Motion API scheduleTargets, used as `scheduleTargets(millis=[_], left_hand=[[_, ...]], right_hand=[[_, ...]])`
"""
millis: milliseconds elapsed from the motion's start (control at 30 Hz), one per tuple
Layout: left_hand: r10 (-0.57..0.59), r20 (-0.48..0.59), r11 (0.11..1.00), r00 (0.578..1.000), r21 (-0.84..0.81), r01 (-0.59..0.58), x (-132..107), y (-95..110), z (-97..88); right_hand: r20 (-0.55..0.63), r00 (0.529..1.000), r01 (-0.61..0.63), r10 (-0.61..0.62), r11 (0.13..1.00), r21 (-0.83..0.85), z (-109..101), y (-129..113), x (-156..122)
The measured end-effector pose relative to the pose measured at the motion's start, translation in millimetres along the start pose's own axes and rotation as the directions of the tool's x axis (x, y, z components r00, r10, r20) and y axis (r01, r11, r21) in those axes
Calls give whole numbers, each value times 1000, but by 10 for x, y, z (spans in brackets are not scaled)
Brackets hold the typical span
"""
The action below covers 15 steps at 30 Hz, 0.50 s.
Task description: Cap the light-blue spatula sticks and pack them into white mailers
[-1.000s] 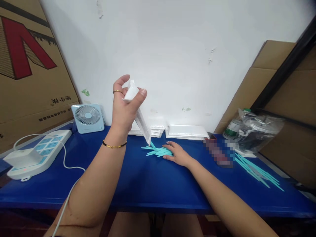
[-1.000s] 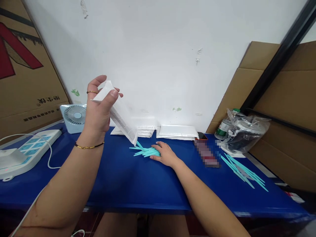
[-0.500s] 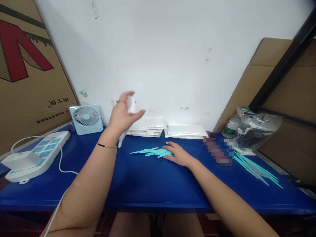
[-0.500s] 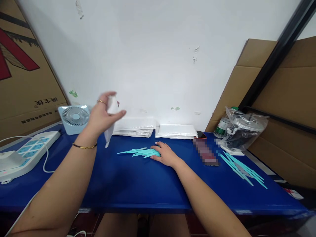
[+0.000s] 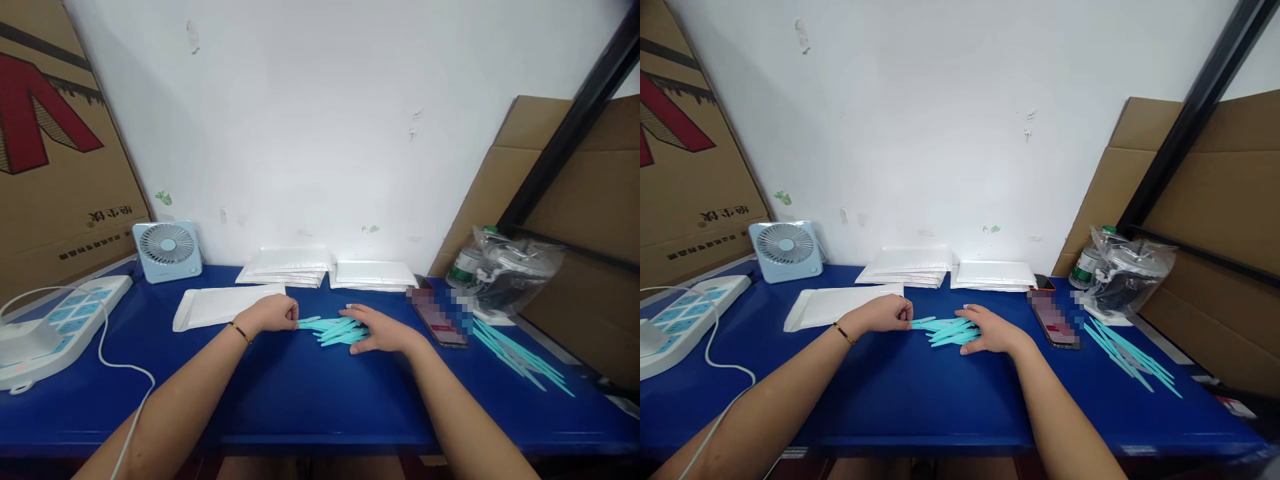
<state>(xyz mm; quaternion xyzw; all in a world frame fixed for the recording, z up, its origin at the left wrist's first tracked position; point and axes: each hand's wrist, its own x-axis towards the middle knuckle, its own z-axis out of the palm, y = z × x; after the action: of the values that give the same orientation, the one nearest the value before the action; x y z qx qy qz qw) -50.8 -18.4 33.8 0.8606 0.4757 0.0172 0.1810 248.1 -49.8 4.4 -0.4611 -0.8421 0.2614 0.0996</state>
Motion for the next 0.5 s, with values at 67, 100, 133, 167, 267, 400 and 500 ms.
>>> scheduleTargets(millis=[67,100,133,167,267,400,500], left_hand=[[-10,36,999,999,-43,11,22,13,27],[-7,43,998,999,-65,10,34,15,33],[3,52,996,999,-88,2,47,17,34],[17,61,994,998,-109,-10,62,19,30],[36,23,987,999,-156,-32,131,45,13],[56,-182,975,982,-203,-93,293,166,43],[86,-248,959,965,-241,-147,422,299,138]], right_hand=[[-35,999,24,-25,999,-24,-41,10,-9],[-47,998,50,-52,998,-31,-60,9,-9],[-53,995,78,-79,996,-33,-74,4,-6],[-57,993,98,-100,995,-30,-84,-7,-1],[-77,990,120,-120,993,-9,-77,-65,18],[-117,982,156,-150,987,47,-18,-139,38],[-275,959,89,-60,991,96,22,-104,80]])
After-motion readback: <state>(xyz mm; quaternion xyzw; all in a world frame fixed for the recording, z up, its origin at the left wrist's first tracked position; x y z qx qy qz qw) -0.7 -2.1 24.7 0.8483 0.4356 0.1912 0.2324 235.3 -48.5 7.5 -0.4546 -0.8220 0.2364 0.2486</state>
